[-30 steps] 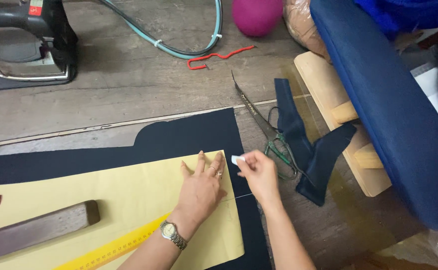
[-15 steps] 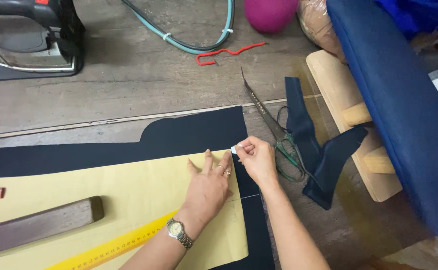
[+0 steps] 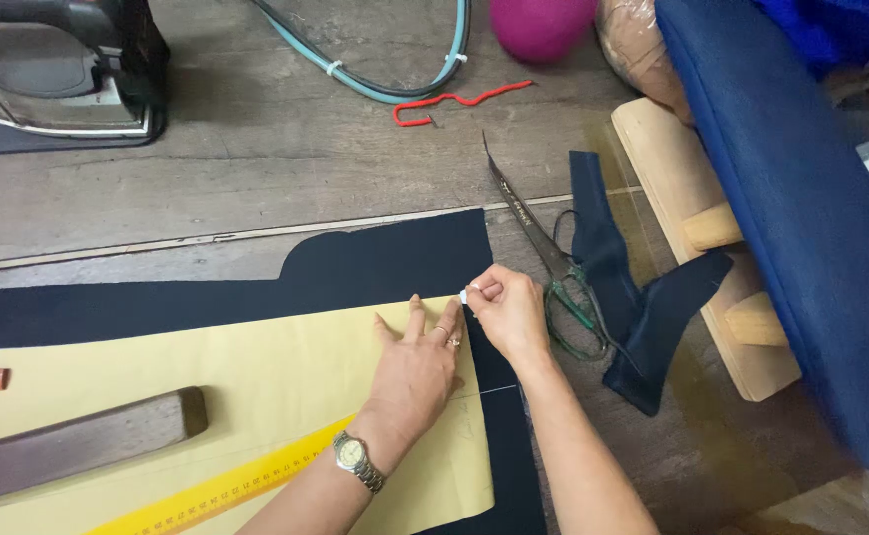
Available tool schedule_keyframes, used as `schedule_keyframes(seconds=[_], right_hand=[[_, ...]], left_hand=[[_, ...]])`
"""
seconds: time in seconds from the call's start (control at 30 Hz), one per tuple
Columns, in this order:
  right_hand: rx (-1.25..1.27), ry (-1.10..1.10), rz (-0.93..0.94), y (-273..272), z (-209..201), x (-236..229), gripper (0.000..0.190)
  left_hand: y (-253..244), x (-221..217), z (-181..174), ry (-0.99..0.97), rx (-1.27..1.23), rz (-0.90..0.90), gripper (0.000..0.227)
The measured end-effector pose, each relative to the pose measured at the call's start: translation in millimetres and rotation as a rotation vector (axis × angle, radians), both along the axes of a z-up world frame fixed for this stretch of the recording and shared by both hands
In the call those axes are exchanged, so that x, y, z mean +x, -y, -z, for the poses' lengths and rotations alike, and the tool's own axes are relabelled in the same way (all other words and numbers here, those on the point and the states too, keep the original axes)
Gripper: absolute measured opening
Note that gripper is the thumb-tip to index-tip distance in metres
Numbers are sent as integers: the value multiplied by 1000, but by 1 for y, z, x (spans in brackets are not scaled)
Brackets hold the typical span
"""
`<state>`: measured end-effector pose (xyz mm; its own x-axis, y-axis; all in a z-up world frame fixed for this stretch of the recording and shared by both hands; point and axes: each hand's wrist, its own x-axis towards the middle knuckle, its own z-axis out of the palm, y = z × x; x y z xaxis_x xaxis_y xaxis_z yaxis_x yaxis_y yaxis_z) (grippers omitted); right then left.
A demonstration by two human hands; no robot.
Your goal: The person uses a yellow ruler and a white chalk marker to measure and mark lines on a piece of light-colored fabric laid over a dark cloth. They adjust the ruler and draw straight lines along its edge to create a pattern on the fabric.
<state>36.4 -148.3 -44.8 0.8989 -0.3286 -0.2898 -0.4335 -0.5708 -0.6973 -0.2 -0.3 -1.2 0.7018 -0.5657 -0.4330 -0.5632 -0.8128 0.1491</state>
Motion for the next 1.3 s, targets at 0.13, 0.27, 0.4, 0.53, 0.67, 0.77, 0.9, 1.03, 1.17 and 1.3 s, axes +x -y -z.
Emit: schedule_keyframes(seconds=[0.13, 0.27, 0.4, 0.53, 0.67, 0.77, 0.9, 1.03, 1.17, 1.3], right_hand=[[-63, 9, 0, -5, -3, 4, 8], [-69, 40, -8, 0, 9, 16, 9], [47, 127, 25, 6, 0, 4, 7], [169, 114, 27, 7, -24, -51, 8], [336, 47, -24, -12, -42, -136, 16], [445, 72, -132, -33, -42, -190, 11], [153, 127, -312, -43, -38, -234, 11], [-33, 242, -339, -36, -26, -259, 34], [-30, 256, -268, -33, -20, -268, 35], [-60, 237, -249, -35, -30, -268, 26]], left_hand=[[0, 1, -1, -15, -5, -6, 79], [1, 0, 2, -4, -12, -6, 80], [0, 0, 2, 3, -6, -7, 79], [2, -2, 5, 27, -14, -14, 80], [-2, -6, 34, 174, -82, 55, 66], [-3, -7, 34, 142, -15, 77, 86], [-3, -8, 36, 176, 0, 67, 87], [-3, -9, 28, 152, 14, 59, 88], [-17, -32, 55, 291, -221, 49, 81], [-41, -94, 52, 573, -487, 420, 41]])
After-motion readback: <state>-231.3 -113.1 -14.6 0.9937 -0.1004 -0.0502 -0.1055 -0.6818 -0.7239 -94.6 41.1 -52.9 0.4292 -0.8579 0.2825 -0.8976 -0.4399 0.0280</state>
